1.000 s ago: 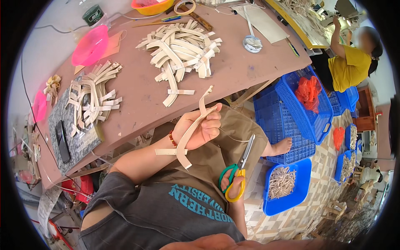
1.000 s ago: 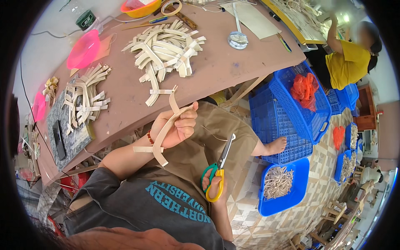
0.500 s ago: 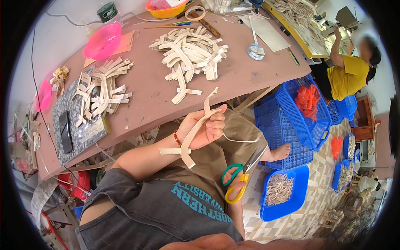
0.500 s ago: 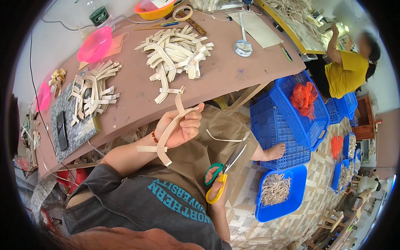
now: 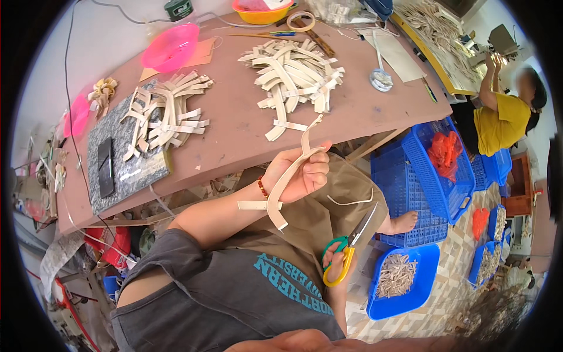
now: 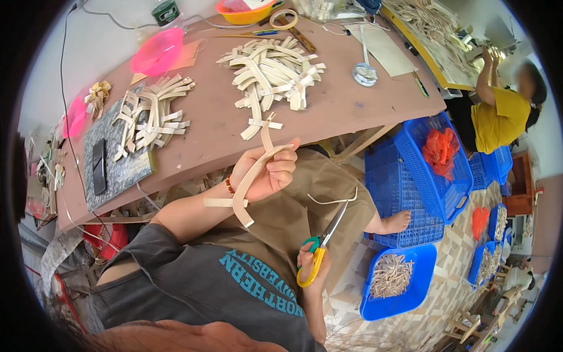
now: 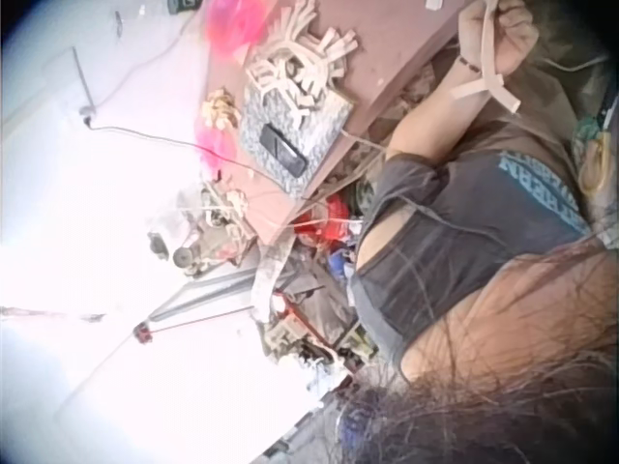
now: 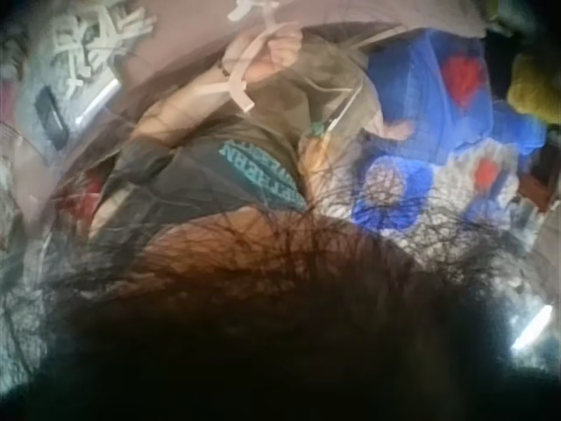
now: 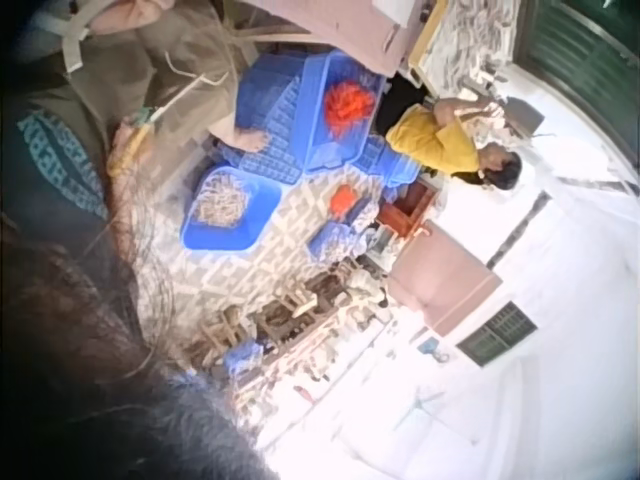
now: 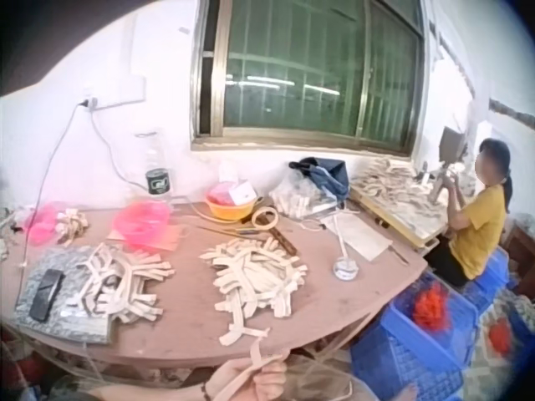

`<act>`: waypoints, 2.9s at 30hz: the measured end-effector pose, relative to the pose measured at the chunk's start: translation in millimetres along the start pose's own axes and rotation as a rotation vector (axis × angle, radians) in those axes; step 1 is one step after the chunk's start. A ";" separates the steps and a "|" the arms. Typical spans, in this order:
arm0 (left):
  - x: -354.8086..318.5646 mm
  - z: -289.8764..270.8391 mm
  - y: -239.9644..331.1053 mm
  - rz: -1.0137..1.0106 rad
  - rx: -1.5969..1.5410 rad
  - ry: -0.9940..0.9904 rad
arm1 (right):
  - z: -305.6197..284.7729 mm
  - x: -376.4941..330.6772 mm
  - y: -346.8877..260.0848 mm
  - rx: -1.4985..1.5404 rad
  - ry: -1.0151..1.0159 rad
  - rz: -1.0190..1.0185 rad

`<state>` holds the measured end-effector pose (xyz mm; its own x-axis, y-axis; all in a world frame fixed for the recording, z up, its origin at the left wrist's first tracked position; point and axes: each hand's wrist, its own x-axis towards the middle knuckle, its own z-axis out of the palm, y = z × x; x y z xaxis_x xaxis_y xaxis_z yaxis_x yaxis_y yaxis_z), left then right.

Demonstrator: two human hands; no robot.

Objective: The person uses yellow-handled scissors to cut long strips of beige fabric into smaller pieces. They hold the fabric in their left hand and cut it repeatedly, dropping the finished pieces onto a pile on the table.

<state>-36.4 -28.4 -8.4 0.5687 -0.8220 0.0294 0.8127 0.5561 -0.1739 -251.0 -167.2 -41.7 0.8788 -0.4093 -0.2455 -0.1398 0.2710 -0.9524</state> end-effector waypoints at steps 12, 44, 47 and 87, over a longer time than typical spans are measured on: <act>-148.2 131.6 179.7 1.320 1.638 0.908 | -0.1 14.8 1.5 0.009 -0.053 0.071; -7.9 -6.3 0.2 0.442 0.974 0.339 | 6.8 19.3 -8.0 0.086 -0.427 0.123; 14.3 -17.5 -5.2 0.604 0.992 0.272 | 9.3 20.0 -19.1 0.087 -0.452 0.164; 16.4 -0.1 -29.1 0.540 1.060 0.268 | 14.8 26.3 -26.3 -0.019 -0.386 0.156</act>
<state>-50.8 -58.1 -3.0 0.9231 -0.3839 -0.0238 0.2516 0.5558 0.7923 -217.4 -172.2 -20.5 0.9523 -0.0067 -0.3051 -0.2905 0.2862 -0.9131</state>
